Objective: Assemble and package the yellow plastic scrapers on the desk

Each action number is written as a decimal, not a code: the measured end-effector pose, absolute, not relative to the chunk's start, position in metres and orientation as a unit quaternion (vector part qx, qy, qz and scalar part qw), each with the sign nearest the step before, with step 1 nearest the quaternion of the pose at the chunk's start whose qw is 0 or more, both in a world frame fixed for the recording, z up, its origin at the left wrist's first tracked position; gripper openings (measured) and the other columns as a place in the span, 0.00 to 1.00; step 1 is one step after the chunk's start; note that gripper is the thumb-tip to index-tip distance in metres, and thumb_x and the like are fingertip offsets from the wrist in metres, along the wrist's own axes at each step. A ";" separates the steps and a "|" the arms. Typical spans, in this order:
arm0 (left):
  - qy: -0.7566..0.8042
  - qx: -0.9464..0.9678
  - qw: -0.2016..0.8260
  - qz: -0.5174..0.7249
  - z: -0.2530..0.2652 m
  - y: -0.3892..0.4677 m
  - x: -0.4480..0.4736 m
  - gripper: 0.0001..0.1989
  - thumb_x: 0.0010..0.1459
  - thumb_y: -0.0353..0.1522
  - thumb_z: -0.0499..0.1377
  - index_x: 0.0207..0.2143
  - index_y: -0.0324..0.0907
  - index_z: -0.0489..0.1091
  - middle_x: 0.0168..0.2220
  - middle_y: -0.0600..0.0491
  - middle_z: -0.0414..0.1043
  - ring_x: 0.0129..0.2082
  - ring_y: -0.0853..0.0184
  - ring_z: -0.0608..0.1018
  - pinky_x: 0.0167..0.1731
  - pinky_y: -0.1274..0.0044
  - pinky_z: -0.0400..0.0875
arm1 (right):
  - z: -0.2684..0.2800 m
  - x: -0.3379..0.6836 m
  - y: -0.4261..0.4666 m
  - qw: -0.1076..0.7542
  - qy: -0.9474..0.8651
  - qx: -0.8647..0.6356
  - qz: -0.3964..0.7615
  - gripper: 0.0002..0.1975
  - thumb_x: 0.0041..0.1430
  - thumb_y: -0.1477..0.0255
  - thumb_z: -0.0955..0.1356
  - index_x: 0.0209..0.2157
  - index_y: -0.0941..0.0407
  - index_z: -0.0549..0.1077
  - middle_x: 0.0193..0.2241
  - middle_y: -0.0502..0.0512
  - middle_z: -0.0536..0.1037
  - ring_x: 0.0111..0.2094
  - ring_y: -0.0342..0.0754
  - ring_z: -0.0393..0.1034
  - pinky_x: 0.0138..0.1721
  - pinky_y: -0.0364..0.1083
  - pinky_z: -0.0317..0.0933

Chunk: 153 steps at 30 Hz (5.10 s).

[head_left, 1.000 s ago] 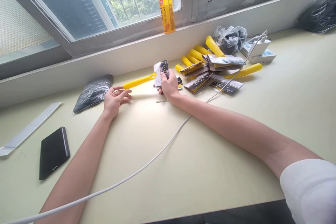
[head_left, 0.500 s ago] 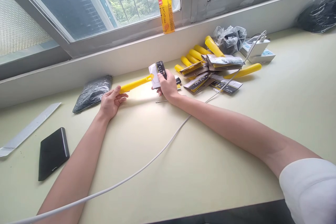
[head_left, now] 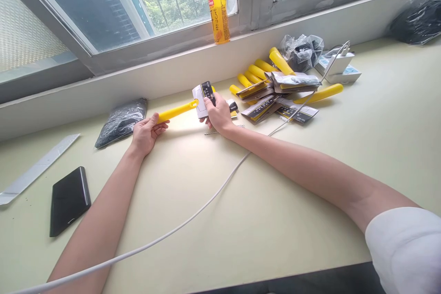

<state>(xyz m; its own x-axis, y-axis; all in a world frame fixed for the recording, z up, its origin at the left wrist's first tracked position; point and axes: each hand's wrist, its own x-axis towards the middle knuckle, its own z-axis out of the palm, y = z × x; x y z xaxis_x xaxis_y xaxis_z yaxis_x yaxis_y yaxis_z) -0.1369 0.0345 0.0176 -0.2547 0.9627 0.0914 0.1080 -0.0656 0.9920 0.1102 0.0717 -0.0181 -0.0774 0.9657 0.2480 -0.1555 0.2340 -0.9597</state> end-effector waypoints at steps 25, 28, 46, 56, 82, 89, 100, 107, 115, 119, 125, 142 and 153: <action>0.570 0.346 0.366 0.649 0.019 0.042 -0.135 0.13 0.68 0.38 0.54 0.38 0.37 0.71 0.26 0.49 0.76 0.27 0.71 0.78 0.29 0.80 0.72 | -0.011 0.109 0.068 0.556 -0.555 -0.349 0.510 0.15 0.67 0.69 0.68 0.29 0.55 0.60 0.22 0.48 0.71 0.14 0.39 0.61 0.12 0.40 0.51; 0.552 0.345 0.366 0.664 0.019 0.041 -0.137 0.11 0.65 0.39 0.58 0.38 0.39 0.71 0.29 0.50 0.77 0.28 0.71 0.79 0.30 0.80 0.74 | -0.010 0.111 0.068 0.528 -0.578 -0.320 0.534 0.09 0.67 0.72 0.68 0.32 0.57 0.66 0.21 0.48 0.72 0.13 0.39 0.62 0.13 0.40 0.52; 0.471 0.519 0.501 0.508 0.023 0.027 -0.131 0.28 0.49 0.44 0.73 0.49 0.42 0.77 0.35 0.50 0.78 0.28 0.72 0.77 0.25 0.81 0.71 | -0.014 0.106 0.049 0.363 -0.736 -0.149 0.552 0.14 0.64 0.66 0.72 0.34 0.65 0.79 0.28 0.56 0.80 0.25 0.41 0.73 0.21 0.36 0.60; 0.504 0.561 0.500 0.426 0.026 0.022 -0.124 0.20 0.44 0.40 0.76 0.38 0.40 0.80 0.34 0.44 0.81 0.31 0.58 0.83 0.31 0.71 0.80 | -0.018 0.102 0.050 0.380 -0.760 -0.175 0.497 0.15 0.67 0.65 0.69 0.35 0.64 0.78 0.27 0.54 0.79 0.28 0.43 0.73 0.28 0.37 0.59; 0.521 0.517 0.475 0.485 0.024 0.024 -0.134 0.11 0.45 0.33 0.74 0.29 0.40 0.76 0.26 0.51 0.74 0.24 0.69 0.75 0.24 0.79 0.73 | -0.013 0.102 0.046 0.410 -0.737 -0.214 0.492 0.24 0.69 0.53 0.68 0.31 0.61 0.71 0.26 0.53 0.78 0.19 0.37 0.66 0.21 0.36 0.56; 0.551 0.484 0.509 0.450 0.028 0.023 -0.133 0.10 0.45 0.27 0.72 0.27 0.40 0.74 0.22 0.52 0.69 0.21 0.70 0.72 0.19 0.79 0.64 | -0.013 0.104 0.050 0.403 -0.709 -0.231 0.531 0.22 0.69 0.57 0.69 0.28 0.61 0.70 0.26 0.53 0.78 0.17 0.35 0.64 0.17 0.36 0.56; 0.550 0.552 0.473 0.411 0.030 0.023 -0.125 0.19 0.41 0.37 0.76 0.36 0.40 0.79 0.31 0.49 0.77 0.28 0.67 0.76 0.27 0.78 0.70 | -0.010 0.106 0.056 0.421 -0.653 -0.240 0.582 0.17 0.69 0.66 0.70 0.29 0.61 0.70 0.22 0.51 0.76 0.16 0.36 0.63 0.16 0.36 0.56; 0.579 0.561 0.473 0.356 0.028 0.028 -0.127 0.21 0.42 0.40 0.77 0.37 0.38 0.82 0.37 0.43 0.81 0.31 0.64 0.79 0.28 0.78 0.71 | -0.006 0.105 0.057 0.471 -0.616 -0.250 0.579 0.15 0.71 0.72 0.68 0.28 0.62 0.70 0.20 0.50 0.74 0.16 0.36 0.64 0.18 0.35 0.59; 0.578 0.548 0.452 0.403 0.025 0.026 -0.126 0.21 0.41 0.39 0.77 0.38 0.40 0.82 0.36 0.46 0.81 0.32 0.63 0.79 0.28 0.77 0.71 | -0.009 0.107 0.058 0.438 -0.632 -0.248 0.589 0.14 0.70 0.69 0.69 0.31 0.63 0.72 0.23 0.53 0.77 0.18 0.37 0.66 0.19 0.35 0.61; 0.573 0.558 0.450 0.398 0.026 0.027 -0.130 0.22 0.40 0.40 0.77 0.39 0.40 0.83 0.37 0.47 0.80 0.33 0.64 0.78 0.28 0.78 0.69 | -0.011 0.110 0.058 0.399 -0.674 -0.224 0.580 0.14 0.66 0.66 0.73 0.35 0.63 0.75 0.25 0.53 0.77 0.18 0.36 0.65 0.18 0.35 0.59; 0.586 0.570 0.442 0.369 0.028 0.026 -0.128 0.23 0.40 0.42 0.77 0.39 0.39 0.83 0.36 0.47 0.80 0.33 0.66 0.76 0.29 0.79 0.69 | -0.012 0.109 0.058 0.389 -0.696 -0.208 0.566 0.15 0.68 0.63 0.70 0.36 0.63 0.76 0.26 0.52 0.77 0.19 0.36 0.65 0.19 0.35 0.59; 0.601 0.591 0.433 0.321 0.031 0.025 -0.123 0.22 0.43 0.43 0.75 0.37 0.38 0.82 0.35 0.47 0.79 0.32 0.69 0.76 0.33 0.80 0.73 | 0.003 0.110 0.055 0.478 -0.569 -0.255 0.618 0.13 0.69 0.74 0.69 0.28 0.63 0.71 0.22 0.52 0.76 0.18 0.36 0.65 0.18 0.35 0.59; 0.596 0.589 0.442 0.320 0.032 0.025 -0.126 0.22 0.43 0.43 0.75 0.38 0.39 0.83 0.35 0.48 0.78 0.32 0.70 0.76 0.31 0.80 0.71 | 0.003 0.113 0.053 0.453 -0.588 -0.252 0.621 0.13 0.69 0.72 0.69 0.30 0.64 0.75 0.25 0.55 0.79 0.18 0.36 0.66 0.20 0.35 0.61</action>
<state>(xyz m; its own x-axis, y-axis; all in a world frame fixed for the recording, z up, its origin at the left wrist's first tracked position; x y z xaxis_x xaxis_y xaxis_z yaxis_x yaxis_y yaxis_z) -0.1261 0.0252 0.0316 0.0835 0.9852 -0.1495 0.4189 0.1015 0.9024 0.1131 0.0532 0.0028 -0.4618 0.8594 0.2195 -0.2668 0.1014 -0.9584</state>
